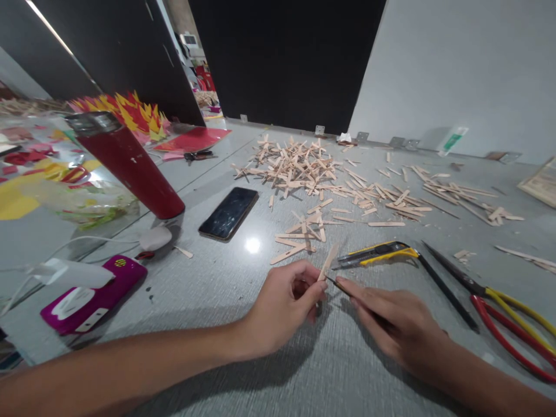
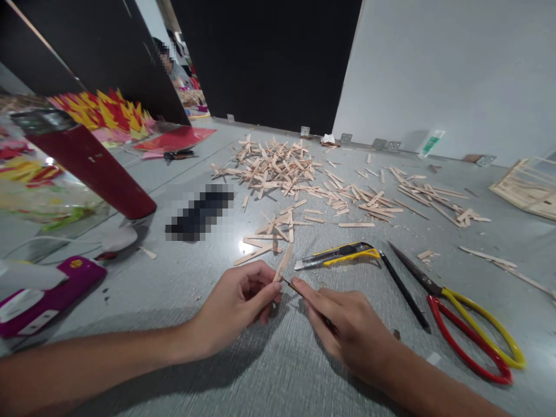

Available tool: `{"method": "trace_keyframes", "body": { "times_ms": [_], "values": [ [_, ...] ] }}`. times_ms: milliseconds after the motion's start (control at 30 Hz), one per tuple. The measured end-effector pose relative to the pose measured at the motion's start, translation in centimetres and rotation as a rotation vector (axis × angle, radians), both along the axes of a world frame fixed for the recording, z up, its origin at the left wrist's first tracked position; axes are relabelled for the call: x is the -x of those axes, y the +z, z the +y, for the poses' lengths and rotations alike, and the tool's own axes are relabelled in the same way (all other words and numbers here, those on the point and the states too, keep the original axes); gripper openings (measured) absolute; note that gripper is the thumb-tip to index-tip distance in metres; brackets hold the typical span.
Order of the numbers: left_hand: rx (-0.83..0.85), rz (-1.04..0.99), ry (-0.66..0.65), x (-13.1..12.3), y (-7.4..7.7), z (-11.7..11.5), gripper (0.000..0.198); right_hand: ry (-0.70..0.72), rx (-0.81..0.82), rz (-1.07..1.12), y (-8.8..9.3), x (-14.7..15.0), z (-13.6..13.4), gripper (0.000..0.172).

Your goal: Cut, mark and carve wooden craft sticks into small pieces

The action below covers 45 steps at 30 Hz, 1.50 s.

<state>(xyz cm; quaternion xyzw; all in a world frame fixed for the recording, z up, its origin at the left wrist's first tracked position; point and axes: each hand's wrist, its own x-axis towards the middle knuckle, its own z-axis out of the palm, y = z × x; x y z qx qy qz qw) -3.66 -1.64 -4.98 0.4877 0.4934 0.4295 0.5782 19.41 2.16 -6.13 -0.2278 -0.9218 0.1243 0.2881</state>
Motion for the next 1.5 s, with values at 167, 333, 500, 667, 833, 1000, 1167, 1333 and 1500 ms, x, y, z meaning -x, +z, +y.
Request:
{"method": "trace_keyframes", "body": {
  "times_ms": [167,333,500,667,833,1000,1167,1333,1500],
  "values": [
    [0.016,-0.015,-0.011,0.0,-0.02,0.14,0.023,-0.058,-0.022,0.01,-0.34,0.07,-0.08,0.05],
    [0.006,-0.008,-0.015,0.08,-0.12,0.1,0.024,-0.039,-0.039,-0.003,-0.52,-0.09,-0.15,0.051],
    [0.002,-0.011,-0.015,0.06,-0.03,0.12,0.025,-0.015,-0.057,0.029,0.0,-0.11,-0.41,0.055],
    [-0.001,-0.006,-0.032,-0.01,0.24,0.06,0.025,-0.008,-0.013,0.004,-0.09,-0.03,-0.29,0.051],
    [-0.011,0.002,-0.025,0.0,0.19,-0.17,0.027,-0.084,-0.002,0.065,-0.29,-0.08,-0.22,0.059],
    [-0.016,0.007,-0.021,0.02,0.25,-0.19,0.03,-0.076,-0.078,0.08,0.26,0.1,-0.35,0.069],
    [-0.02,0.003,-0.037,0.08,0.24,-0.02,0.031,-0.042,-0.061,0.031,-0.2,0.0,-0.35,0.069],
    [-0.019,-0.013,-0.038,0.16,0.13,0.19,0.032,-0.13,-0.083,0.044,-0.65,-0.32,-0.44,0.065],
    [-0.02,-0.003,-0.041,0.16,0.31,0.27,0.031,-0.062,-0.121,-0.022,-0.51,-0.3,-0.52,0.062]
  ]
}}
